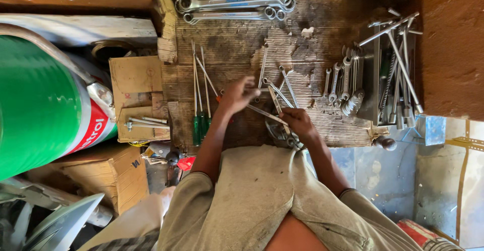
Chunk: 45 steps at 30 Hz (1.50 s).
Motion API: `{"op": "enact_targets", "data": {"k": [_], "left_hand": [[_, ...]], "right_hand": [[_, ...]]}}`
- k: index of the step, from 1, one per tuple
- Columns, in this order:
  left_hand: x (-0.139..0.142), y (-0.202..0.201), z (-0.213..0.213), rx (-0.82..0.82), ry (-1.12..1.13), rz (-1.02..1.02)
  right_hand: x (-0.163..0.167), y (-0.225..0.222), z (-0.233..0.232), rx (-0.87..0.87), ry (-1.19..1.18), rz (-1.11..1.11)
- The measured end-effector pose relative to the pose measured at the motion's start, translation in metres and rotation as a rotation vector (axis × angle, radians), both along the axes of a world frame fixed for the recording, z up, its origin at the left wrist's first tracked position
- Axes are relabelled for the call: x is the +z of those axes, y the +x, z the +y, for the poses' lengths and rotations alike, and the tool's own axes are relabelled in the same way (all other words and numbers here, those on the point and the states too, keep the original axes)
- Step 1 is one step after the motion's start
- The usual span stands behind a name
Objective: The person sorts and arranges wrenches, combination spanners, T-handle tools and screwdrivers on a workbench board, picking each item by hand and laying it in rows, and wipes the board with a cloth partway through. They continue aligning the tools into an ordered layout on the bench.
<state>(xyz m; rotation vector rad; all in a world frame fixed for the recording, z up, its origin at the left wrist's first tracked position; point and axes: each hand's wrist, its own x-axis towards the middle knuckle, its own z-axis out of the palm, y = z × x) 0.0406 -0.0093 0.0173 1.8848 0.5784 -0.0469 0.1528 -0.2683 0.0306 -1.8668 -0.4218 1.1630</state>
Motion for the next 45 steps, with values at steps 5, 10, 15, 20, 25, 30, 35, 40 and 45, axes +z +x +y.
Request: {"op": "enact_targets", "data": {"k": [5,10,15,20,25,30,35,40,45], "left_hand": [[0.013,-0.004,-0.033,-0.301,0.211,0.183],[0.004,-0.009,-0.046,-0.132,0.047,-0.075],[0.008,-0.014,-0.043,0.241,-0.744,-0.296],[0.023,-0.016,-0.029,0.36,-0.699,-0.268],[0.021,-0.009,-0.023,0.288,0.121,-0.269],[0.025,-0.015,-0.019,0.367,-0.655,-0.271],[0.04,-0.021,-0.024,0.397,-0.445,-0.238],[0.051,-0.031,-0.02,0.484,-0.507,-0.298],[0.06,-0.046,0.005,0.589,-0.58,-0.372]], "right_hand": [[0.011,-0.006,-0.006,0.044,-0.141,-0.282],[0.021,0.01,-0.008,0.19,0.002,-0.45],[0.044,0.018,0.002,0.366,-0.282,-0.262],[0.051,0.021,0.016,0.489,-0.215,-0.277],[0.04,0.018,0.02,0.555,-0.235,-0.347],[0.037,0.018,0.016,0.476,-0.154,-0.337],[0.034,0.012,0.022,0.193,-0.03,-0.314],[0.031,0.015,0.025,0.269,-0.055,-0.373],[0.037,0.026,0.016,0.359,0.134,-0.402]]}}
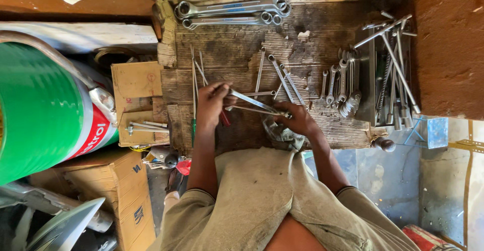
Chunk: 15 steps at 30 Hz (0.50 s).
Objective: The person sorts and arranges wrenches, combination spanners, T-handle tools and screwdrivers on a workbench board, picking each item by hand and laying it in rows, and wipes the board with a cloth partway through. They continue aligning the tools into an ordered layout on the bench.
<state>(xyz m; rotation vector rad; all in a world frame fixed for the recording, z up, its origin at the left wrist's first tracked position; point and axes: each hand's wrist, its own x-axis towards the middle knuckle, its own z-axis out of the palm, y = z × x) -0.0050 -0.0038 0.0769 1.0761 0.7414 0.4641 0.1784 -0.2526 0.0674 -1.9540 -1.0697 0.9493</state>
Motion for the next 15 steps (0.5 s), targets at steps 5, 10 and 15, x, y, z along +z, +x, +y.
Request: {"op": "enact_targets", "data": {"k": [5,10,15], "left_hand": [[0.009,-0.019,0.013,0.053,0.083,-0.161],[0.009,-0.027,0.016,0.07,0.015,-0.227],[0.006,-0.034,0.018,0.12,-0.005,-0.3]], "right_hand": [[0.015,0.009,-0.001,-0.062,-0.011,0.063],[0.026,0.009,0.001,-0.131,0.091,0.141],[0.023,0.005,-0.001,-0.26,0.286,0.33]]}}
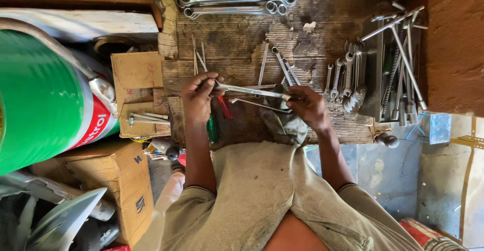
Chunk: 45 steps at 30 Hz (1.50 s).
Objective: The person sorts and arranges wrenches, combination spanners, T-handle tools and screwdrivers on a workbench board, picking each item by hand and laying it in rows, and wipes the board with a cloth partway through. They continue aligning the tools into an ordered layout on the bench.
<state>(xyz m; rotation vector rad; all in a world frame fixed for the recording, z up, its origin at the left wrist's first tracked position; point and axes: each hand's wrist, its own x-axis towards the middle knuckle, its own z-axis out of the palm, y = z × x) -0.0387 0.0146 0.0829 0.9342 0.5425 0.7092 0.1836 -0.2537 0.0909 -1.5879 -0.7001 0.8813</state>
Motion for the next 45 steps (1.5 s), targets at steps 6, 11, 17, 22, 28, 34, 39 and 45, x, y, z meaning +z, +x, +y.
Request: {"op": "enact_targets", "data": {"k": [6,11,17,22,28,34,39,45], "left_hand": [[-0.009,0.011,-0.003,0.081,-0.072,0.007],[-0.029,0.023,0.001,0.066,-0.086,0.065],[-0.067,0.046,0.036,0.046,0.541,0.533],[-0.091,0.087,0.049,0.097,0.94,0.84],[-0.098,0.137,0.039,0.151,1.052,0.988],[-0.085,0.122,0.037,0.032,1.136,0.977],[-0.071,0.064,0.014,-0.232,1.117,0.86],[-0.058,0.031,-0.05,-0.466,1.34,0.711]], "right_hand": [[-0.005,0.006,-0.004,-0.059,0.122,-0.06],[-0.012,0.018,0.014,-0.206,0.002,-0.098],[-0.02,0.056,0.056,-0.222,-0.077,-0.426],[-0.044,0.091,0.08,-0.328,-0.15,-0.529],[-0.09,0.118,0.095,-0.494,-0.126,-0.666],[-0.091,0.111,0.087,-0.325,-0.05,-0.994],[-0.078,0.088,0.075,-0.291,-0.085,-0.915],[-0.072,0.092,0.097,-0.236,-0.316,-1.363]]}}
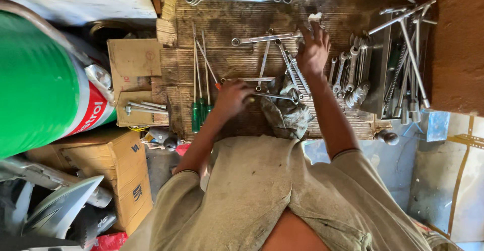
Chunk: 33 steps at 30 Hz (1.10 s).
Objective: The person sorts and arranges wrenches, combination spanners, T-handle tools and screwdrivers on a workbench board, picking each item by hand and laying it in rows, and wipes the board with a cloth partway through. They continue aligning the tools into an ordered layout on the bench.
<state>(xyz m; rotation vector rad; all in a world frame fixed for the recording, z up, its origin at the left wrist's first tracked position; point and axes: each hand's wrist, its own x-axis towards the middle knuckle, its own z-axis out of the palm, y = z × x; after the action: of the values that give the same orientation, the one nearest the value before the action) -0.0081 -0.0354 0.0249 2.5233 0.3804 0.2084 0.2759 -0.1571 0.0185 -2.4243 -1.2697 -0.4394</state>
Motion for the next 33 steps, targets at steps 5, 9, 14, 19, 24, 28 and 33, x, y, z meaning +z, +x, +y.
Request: {"op": "enact_targets", "data": {"k": [5,9,14,19,24,28,33], "left_hand": [[-0.004,0.03,0.002,0.324,-0.058,-0.253],[-0.017,0.079,0.052,0.447,-0.066,-0.182],[-0.018,0.115,0.035,0.301,-0.115,0.155],[-0.022,0.131,-0.001,0.306,-0.064,0.204],[-0.026,0.115,-0.012,0.232,0.063,0.083],[-0.033,0.104,-0.017,0.185,0.055,0.054],[-0.038,0.076,-0.004,0.138,-0.019,0.153]], "right_hand": [[-0.004,0.022,0.022,0.003,-0.104,0.363],[-0.002,0.025,0.028,-0.053,-0.133,0.21],[0.013,0.025,0.045,-0.066,0.163,0.436],[0.022,0.027,0.06,-0.187,0.098,0.618],[0.009,0.022,0.058,0.063,0.09,0.682],[0.001,0.019,0.058,-0.136,0.063,0.57],[-0.002,-0.002,0.047,-0.059,0.328,0.313]]}}
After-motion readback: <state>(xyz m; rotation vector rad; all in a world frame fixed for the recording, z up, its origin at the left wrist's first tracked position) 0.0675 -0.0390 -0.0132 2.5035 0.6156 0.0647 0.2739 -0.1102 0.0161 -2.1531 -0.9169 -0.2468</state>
